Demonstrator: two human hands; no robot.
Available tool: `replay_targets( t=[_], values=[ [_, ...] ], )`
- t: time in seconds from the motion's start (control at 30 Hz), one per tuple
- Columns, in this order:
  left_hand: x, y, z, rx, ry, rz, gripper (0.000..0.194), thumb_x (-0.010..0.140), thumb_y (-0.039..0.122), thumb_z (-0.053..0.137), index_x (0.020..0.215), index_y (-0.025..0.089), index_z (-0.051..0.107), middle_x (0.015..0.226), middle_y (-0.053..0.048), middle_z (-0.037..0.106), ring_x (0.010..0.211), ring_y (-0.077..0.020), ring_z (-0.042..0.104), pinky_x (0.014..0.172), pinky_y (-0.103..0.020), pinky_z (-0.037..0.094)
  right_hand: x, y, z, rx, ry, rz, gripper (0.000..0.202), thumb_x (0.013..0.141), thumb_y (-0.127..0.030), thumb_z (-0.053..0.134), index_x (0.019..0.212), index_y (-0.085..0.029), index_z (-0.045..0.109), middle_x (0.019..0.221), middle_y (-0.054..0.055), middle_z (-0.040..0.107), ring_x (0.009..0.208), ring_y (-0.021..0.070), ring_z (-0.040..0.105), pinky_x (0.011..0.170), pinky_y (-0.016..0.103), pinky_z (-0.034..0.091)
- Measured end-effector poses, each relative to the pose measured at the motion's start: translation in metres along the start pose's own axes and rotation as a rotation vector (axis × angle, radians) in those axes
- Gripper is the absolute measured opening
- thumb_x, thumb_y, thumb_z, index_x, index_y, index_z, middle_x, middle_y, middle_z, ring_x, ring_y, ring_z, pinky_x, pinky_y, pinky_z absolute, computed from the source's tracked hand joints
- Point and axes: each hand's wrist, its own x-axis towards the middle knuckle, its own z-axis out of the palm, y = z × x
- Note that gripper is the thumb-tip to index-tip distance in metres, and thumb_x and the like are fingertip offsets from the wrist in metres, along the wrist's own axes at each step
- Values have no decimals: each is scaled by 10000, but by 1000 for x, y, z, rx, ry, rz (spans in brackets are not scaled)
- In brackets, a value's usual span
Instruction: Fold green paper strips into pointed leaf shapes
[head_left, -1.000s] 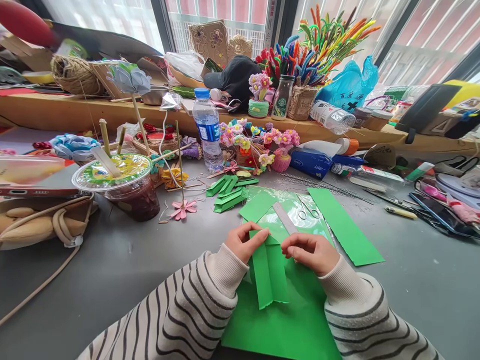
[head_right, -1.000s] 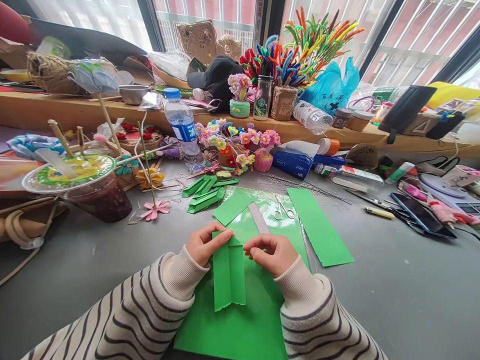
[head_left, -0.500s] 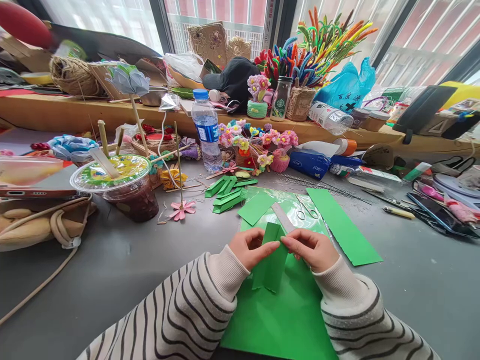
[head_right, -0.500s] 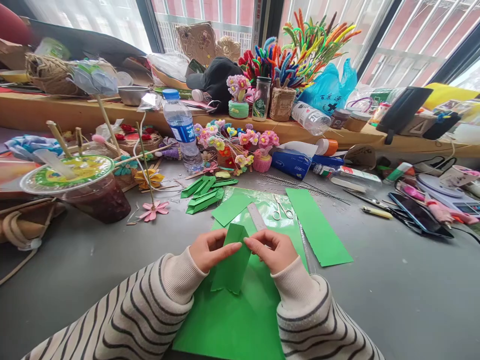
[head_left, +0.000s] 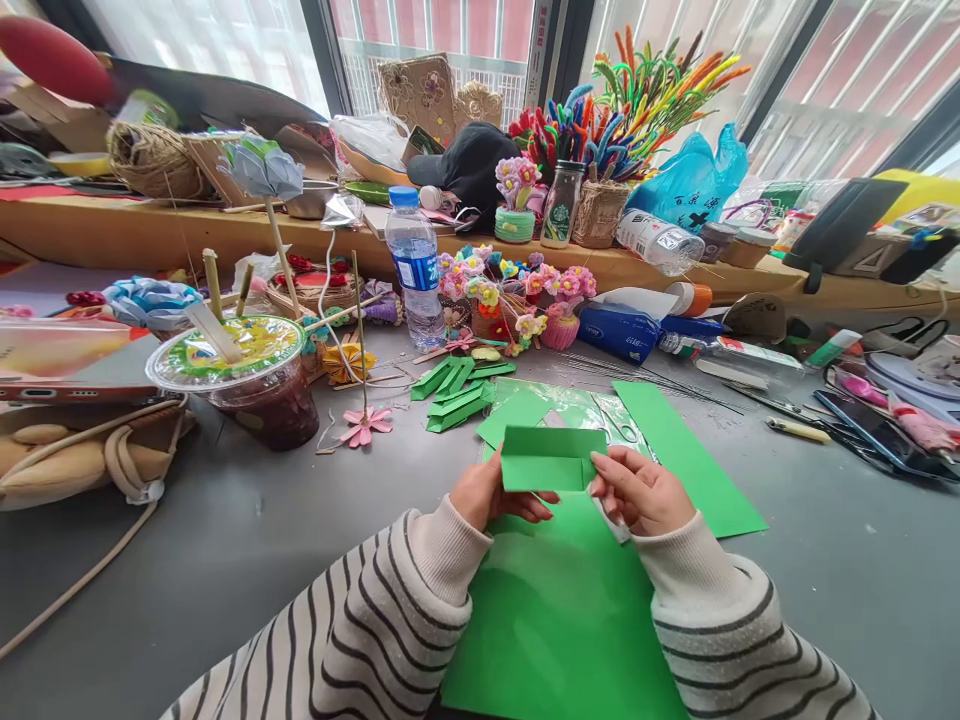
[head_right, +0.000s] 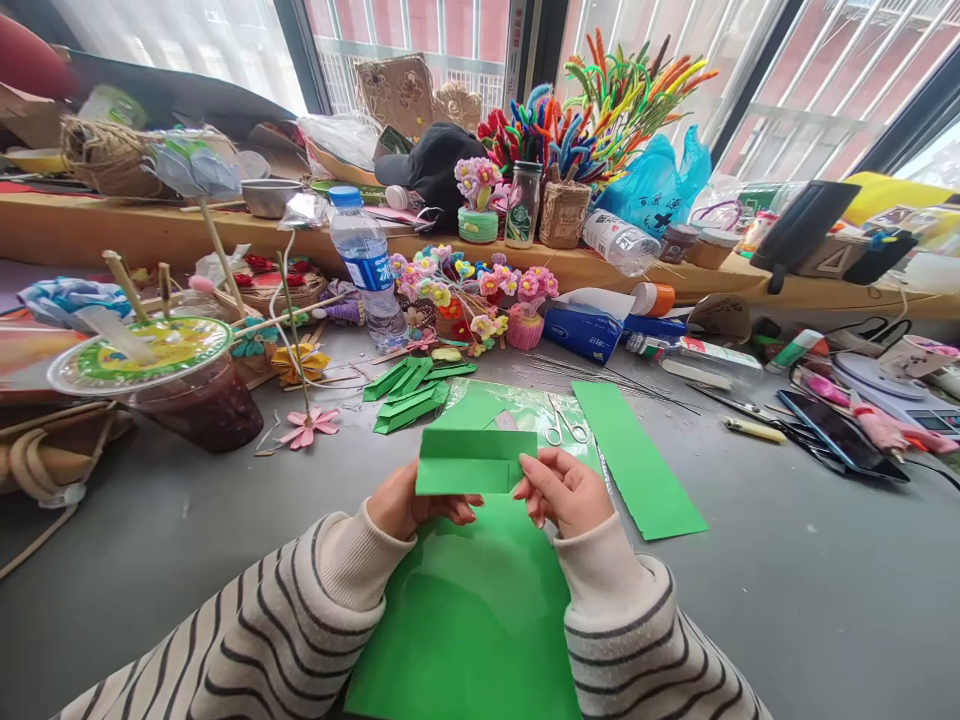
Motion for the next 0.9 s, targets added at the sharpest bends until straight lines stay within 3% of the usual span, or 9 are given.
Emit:
replay_targets(
  t=[0.1, 0.17, 0.27, 0.4, 0.53, 0.67, 0.9],
  values=[
    [-1, 1, 0, -32, -40, 83, 509, 577, 563, 448, 663, 88, 610, 624, -74, 621, 509, -148, 576, 505, -243, 436, -2, -1, 4, 60, -26, 54, 295, 502, -264, 678, 577, -154, 414, 478, 12, 626, 345, 53, 514, 309, 110, 384],
    [-4, -1, 3, 34, 23, 152, 354, 536, 439, 581, 676, 114, 584, 626, -40, 620, 497, -134, 571, 492, -233, 433, -3, 1, 7, 48, -51, 94, 300, 501, -268, 679, 560, -152, 409, 516, 25, 638, 386, 68, 548, 347, 126, 421],
    [-7, -6, 8, 152, 50, 207, 251, 489, 310, 656, 594, 108, 551, 511, -14, 591, 497, -132, 562, 510, -242, 441, -4, 10, 11, 5, -94, 70, 278, 521, -281, 665, 561, -153, 422, 511, 2, 623, 376, 61, 532, 346, 135, 407],
    [-8, -9, 10, 150, 166, 214, 222, 531, 307, 627, 560, 96, 564, 469, -16, 583, 440, -111, 541, 498, -241, 453, -3, 17, 9, -189, -175, -107, 235, 586, -315, 610, 529, -143, 461, 374, -63, 479, 278, 15, 357, 292, 141, 277],
    [-8, -9, 9, 199, 109, 217, 212, 530, 290, 627, 493, 91, 561, 417, -8, 557, 397, -89, 513, 444, -204, 439, -3, 12, 5, -326, -141, -153, 260, 643, -368, 539, 521, -149, 470, 340, -83, 365, 307, 31, 319, 329, 170, 259],
    [-7, -9, 8, 160, 113, 295, 208, 548, 293, 611, 517, 98, 545, 414, 1, 557, 390, -87, 518, 430, -193, 435, -4, 10, 4, -374, -167, -151, 252, 636, -363, 542, 525, -155, 453, 372, -73, 403, 307, 32, 311, 324, 176, 240],
    [-3, -9, 8, 74, 279, 287, 228, 468, 272, 660, 534, 108, 515, 400, 64, 491, 365, -60, 489, 421, -188, 457, -9, 14, 11, -511, -244, -149, 289, 644, -371, 516, 464, -159, 439, 390, -29, 474, 331, 57, 381, 355, 195, 320]
  ],
)
